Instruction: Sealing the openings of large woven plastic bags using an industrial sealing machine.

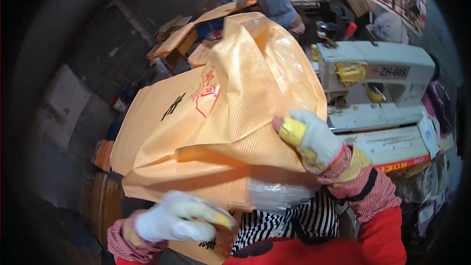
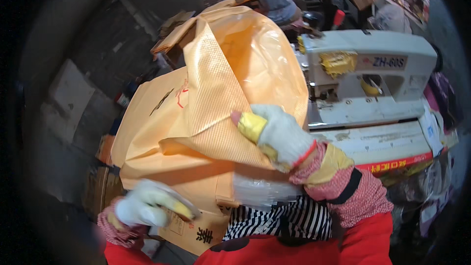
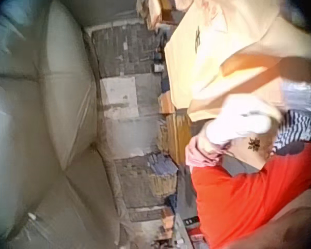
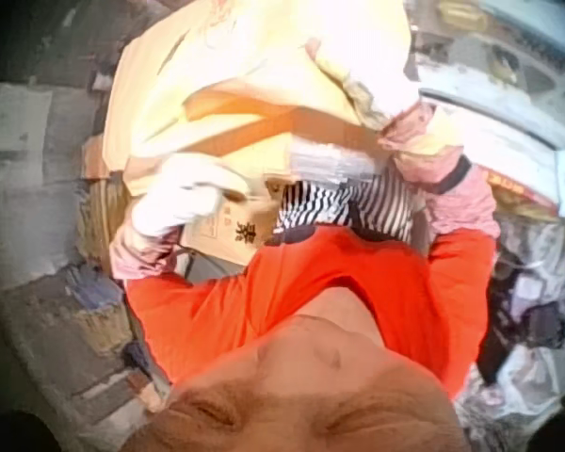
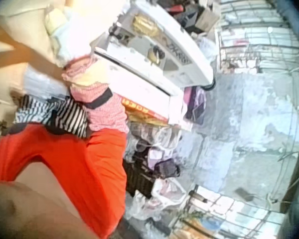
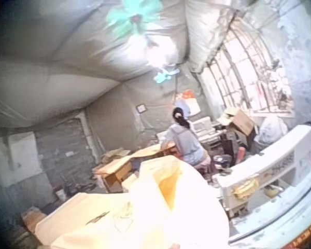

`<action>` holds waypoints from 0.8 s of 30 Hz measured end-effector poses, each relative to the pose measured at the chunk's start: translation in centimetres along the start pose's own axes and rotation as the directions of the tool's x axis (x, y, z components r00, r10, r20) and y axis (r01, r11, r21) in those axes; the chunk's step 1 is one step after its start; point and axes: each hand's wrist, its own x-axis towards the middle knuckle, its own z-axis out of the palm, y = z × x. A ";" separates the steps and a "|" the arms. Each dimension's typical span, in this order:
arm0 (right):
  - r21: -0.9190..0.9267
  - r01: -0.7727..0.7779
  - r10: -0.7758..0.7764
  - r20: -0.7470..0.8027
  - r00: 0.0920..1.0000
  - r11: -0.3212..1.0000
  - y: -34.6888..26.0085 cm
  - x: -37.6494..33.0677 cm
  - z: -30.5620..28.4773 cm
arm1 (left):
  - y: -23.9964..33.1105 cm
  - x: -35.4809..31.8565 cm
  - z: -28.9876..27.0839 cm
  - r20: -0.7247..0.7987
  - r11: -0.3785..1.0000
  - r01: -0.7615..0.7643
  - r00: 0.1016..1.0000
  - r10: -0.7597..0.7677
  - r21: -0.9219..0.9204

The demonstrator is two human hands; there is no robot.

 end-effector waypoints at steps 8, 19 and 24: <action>-0.540 0.838 -0.100 0.832 0.546 0.078 -3.2 -6.6 7.7 | -8.4 -3.1 5.0 -0.577 0.867 -0.036 0.733 0.361 0.497; -0.663 0.330 -0.404 0.046 0.914 0.671 -13.4 -0.3 -7.0 | -3.7 -21.9 1.0 -0.746 0.288 0.806 0.260 0.612 0.518; -0.925 0.254 -0.134 0.224 0.965 0.284 -10.0 -4.9 -1.3 | -7.0 -43.1 -5.5 -0.671 0.148 0.883 0.221 0.708 0.446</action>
